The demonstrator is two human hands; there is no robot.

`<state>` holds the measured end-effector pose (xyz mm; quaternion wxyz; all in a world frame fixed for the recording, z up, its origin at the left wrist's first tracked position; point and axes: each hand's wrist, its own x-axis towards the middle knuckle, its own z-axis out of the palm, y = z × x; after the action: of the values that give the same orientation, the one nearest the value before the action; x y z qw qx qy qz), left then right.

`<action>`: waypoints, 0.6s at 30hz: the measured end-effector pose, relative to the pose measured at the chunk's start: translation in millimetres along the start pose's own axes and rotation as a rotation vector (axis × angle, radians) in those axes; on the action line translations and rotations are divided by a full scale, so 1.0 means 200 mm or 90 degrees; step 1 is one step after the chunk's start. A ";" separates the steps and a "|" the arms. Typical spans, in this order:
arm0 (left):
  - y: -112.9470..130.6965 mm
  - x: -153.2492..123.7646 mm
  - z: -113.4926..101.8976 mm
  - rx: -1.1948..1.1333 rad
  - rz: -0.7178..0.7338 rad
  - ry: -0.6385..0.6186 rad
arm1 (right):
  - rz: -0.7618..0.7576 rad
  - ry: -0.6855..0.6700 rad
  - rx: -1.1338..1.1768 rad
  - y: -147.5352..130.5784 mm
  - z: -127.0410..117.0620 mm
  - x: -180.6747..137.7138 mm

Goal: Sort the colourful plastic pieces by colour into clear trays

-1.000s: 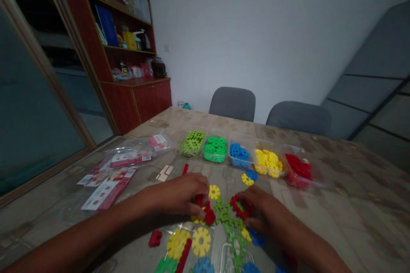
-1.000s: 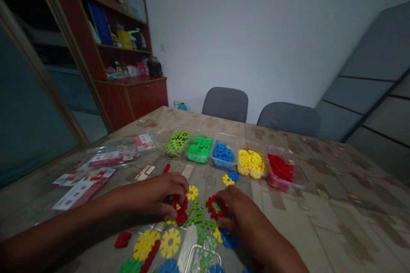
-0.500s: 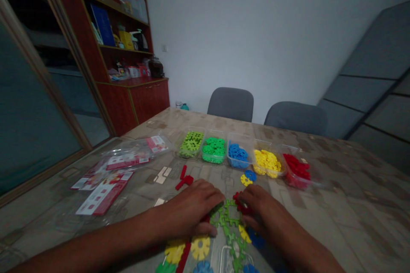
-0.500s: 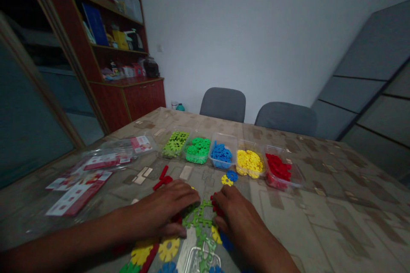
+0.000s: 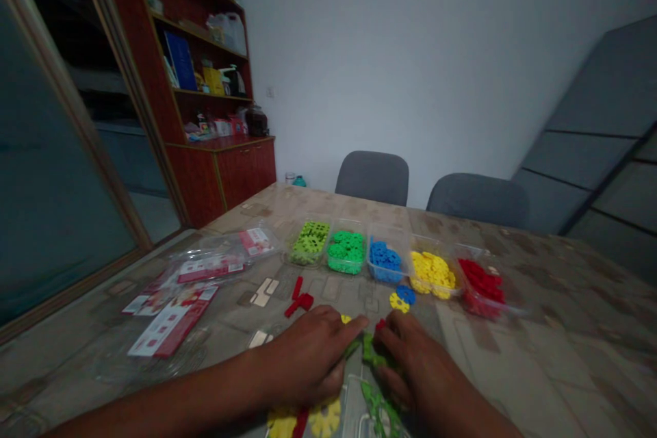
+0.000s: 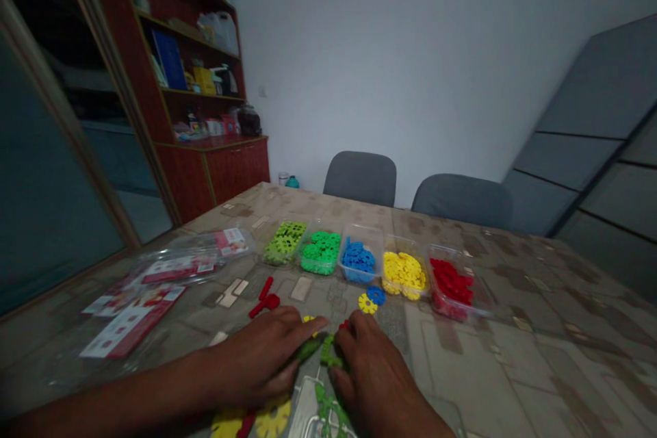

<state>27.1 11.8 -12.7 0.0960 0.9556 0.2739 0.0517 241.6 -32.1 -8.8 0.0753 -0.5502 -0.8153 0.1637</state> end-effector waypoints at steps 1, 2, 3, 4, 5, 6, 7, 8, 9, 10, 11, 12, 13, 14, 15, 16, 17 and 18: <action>-0.01 0.00 0.01 -0.009 -0.010 0.010 | -0.003 0.009 -0.008 0.00 0.00 0.00; -0.02 0.00 0.01 -0.025 -0.020 0.018 | -0.006 0.019 -0.015 0.01 -0.01 0.01; -0.03 0.00 0.02 -0.047 -0.031 0.026 | -0.008 0.028 -0.019 0.01 -0.01 0.02; -0.05 0.00 0.02 -0.075 -0.043 0.035 | -0.010 0.034 -0.016 0.02 -0.01 0.02; -0.06 0.00 0.02 -0.103 -0.057 0.047 | -0.011 0.038 -0.002 0.04 -0.02 0.02; -0.07 0.00 0.02 -0.130 -0.072 0.060 | -0.013 0.042 0.023 0.05 -0.02 0.02; -0.08 -0.01 0.02 -0.153 -0.085 0.073 | -0.016 0.047 0.057 0.06 -0.03 0.02; -0.08 -0.01 0.02 -0.168 -0.096 0.086 | -0.021 0.048 0.094 0.07 -0.04 0.02; -0.09 -0.01 0.01 -0.179 -0.103 0.098 | -0.027 0.049 0.129 0.08 -0.05 0.02; -0.10 -0.01 0.01 -0.188 -0.106 0.109 | -0.033 0.050 0.156 0.09 -0.05 0.02; -0.10 -0.01 0.00 -0.198 -0.103 0.119 | -0.039 0.047 0.174 0.09 -0.06 0.02; -0.10 -0.01 -0.01 -0.207 -0.100 0.128 | -0.048 0.040 0.185 0.09 -0.06 0.02; -0.10 -0.01 -0.01 -0.215 -0.097 0.134 | -0.060 0.033 0.189 0.09 -0.05 0.03; -0.10 -0.01 -0.02 -0.221 -0.093 0.136 | -0.071 0.026 0.191 0.08 -0.04 0.03; -0.10 0.00 -0.03 -0.223 -0.090 0.138 | -0.080 0.021 0.194 0.07 -0.02 0.04; -0.09 0.00 -0.03 -0.222 -0.088 0.138 | -0.086 0.017 0.200 0.07 0.00 0.04; -0.09 0.00 -0.04 -0.220 -0.087 0.138 | -0.089 0.017 0.208 0.06 0.02 0.04; -0.08 0.00 -0.04 -0.218 -0.088 0.139 | -0.089 0.026 0.217 0.05 0.04 0.05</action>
<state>17.5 27.5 -7.7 0.2298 0.8930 0.3348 0.1942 245.2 -21.6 -21.1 0.1952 -0.4748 -0.8102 0.2828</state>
